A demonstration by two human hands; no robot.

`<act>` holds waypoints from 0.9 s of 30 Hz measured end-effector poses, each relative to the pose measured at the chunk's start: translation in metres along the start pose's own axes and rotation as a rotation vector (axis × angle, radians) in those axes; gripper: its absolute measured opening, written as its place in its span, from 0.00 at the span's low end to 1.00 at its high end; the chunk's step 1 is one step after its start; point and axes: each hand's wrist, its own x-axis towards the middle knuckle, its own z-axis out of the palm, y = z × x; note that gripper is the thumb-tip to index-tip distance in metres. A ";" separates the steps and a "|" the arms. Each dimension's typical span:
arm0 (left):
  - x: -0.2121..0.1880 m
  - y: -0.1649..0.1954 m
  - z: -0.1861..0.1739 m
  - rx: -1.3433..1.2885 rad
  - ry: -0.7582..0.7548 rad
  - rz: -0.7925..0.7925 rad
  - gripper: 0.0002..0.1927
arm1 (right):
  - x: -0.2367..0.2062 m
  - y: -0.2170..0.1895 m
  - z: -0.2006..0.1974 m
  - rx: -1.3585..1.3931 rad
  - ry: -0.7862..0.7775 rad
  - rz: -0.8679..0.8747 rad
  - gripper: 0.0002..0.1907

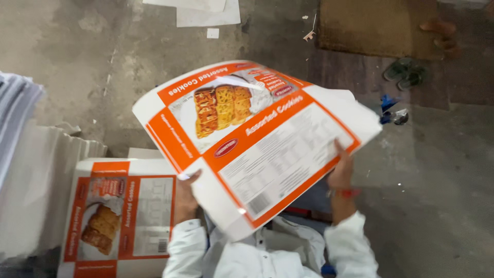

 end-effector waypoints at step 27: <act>0.103 0.062 -0.046 0.241 -0.049 0.210 0.22 | 0.065 0.042 0.020 0.568 -0.555 0.682 0.25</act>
